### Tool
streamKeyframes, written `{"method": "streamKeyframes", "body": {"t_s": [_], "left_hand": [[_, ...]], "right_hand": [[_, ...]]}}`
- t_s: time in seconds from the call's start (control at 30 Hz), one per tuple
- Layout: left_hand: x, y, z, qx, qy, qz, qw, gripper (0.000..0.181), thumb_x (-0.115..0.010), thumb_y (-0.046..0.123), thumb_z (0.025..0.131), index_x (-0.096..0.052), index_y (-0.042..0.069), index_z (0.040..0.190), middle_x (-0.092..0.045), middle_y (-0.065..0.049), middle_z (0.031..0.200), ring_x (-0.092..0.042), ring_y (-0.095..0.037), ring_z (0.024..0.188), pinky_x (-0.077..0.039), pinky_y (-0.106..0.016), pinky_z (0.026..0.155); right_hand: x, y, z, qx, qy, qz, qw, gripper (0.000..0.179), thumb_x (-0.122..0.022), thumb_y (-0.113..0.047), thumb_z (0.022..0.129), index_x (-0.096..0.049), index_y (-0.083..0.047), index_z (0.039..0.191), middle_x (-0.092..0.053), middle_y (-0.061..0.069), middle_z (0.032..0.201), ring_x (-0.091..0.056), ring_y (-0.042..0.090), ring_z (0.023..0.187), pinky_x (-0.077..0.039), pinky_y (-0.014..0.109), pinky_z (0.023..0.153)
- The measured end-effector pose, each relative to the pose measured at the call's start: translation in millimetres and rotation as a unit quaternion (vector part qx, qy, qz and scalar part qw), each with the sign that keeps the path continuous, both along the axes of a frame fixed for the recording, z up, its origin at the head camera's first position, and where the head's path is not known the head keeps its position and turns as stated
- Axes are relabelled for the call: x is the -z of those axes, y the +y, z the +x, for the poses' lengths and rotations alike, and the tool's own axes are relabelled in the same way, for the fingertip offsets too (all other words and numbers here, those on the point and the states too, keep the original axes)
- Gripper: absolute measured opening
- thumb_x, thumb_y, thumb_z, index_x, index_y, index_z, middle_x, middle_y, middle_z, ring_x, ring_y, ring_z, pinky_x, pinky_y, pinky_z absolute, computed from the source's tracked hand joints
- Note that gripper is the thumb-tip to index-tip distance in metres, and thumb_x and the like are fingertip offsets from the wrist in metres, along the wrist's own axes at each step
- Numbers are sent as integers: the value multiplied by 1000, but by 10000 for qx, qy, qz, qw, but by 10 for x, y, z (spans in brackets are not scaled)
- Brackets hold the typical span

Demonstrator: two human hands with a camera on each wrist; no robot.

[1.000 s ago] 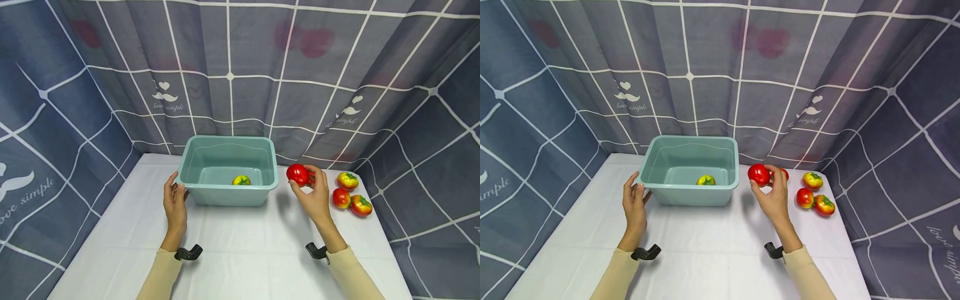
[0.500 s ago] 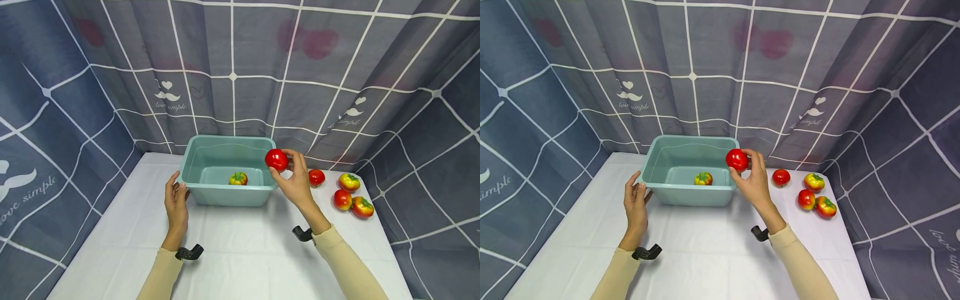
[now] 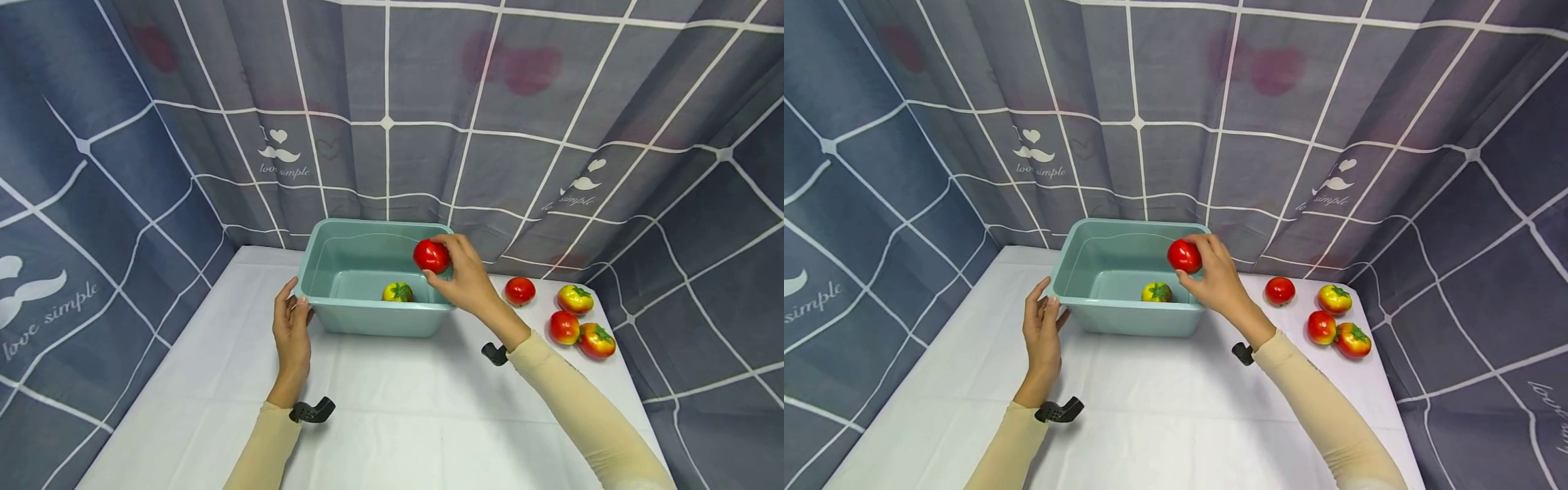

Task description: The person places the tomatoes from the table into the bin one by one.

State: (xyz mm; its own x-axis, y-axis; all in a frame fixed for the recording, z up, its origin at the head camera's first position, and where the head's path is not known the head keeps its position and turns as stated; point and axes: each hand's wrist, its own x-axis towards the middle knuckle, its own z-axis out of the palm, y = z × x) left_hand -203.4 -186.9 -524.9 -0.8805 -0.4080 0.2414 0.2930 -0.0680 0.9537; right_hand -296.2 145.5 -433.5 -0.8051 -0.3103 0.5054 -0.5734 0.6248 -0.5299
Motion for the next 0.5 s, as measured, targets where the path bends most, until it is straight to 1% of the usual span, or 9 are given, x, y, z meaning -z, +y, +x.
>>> {"method": "streamKeyframes", "body": {"t_s": [0.1, 0.2, 0.27, 0.4, 0.5], "left_hand": [[2, 0, 2, -18, -36, -16, 10000, 46, -54, 30, 115, -49, 28, 161, -57, -11, 142, -60, -23, 130, -53, -28, 107], [9, 4, 2, -27, -52, -48, 10000, 46, -54, 30, 115, -49, 29, 161, -57, -9, 141, -61, -17, 127, -53, -30, 108], [15, 3, 2, -24, -52, -93, 9999, 47, -54, 30, 115, -49, 28, 161, -57, -10, 142, -61, -15, 127, -54, -29, 109], [5, 1, 4, 6, -32, -91, 10000, 47, -53, 29, 115, -48, 27, 162, -56, -15, 142, -61, -16, 127, -54, -27, 109], [-4, -4, 10, -12, -26, -86, 10000, 47, -54, 29, 115, -49, 26, 161, -57, -14, 140, -62, -15, 126, -54, -25, 108]], "right_hand": [[-1, -13, -80, -60, 7, 257, 9997, 61, -84, -21, 90, -58, -12, 143, -59, 14, 138, -59, 34, 129, -56, 53, 106], [2, -22, -138, -86, -13, 360, 9993, 61, -84, -19, 90, -57, -11, 144, -59, 14, 138, -59, 34, 129, -56, 53, 106], [-4, -33, -164, -92, -14, 375, 9993, 61, -84, -18, 90, -57, -11, 144, -59, 15, 138, -59, 35, 128, -56, 53, 106], [-3, -55, -205, -90, 59, 307, 9995, 60, -84, -18, 89, -58, -10, 143, -60, 16, 136, -59, 36, 126, -55, 55, 106], [-8, -71, -222, -65, 71, 277, 9996, 59, -84, -18, 89, -59, -9, 142, -60, 16, 136, -59, 37, 126, -53, 55, 107]]}}
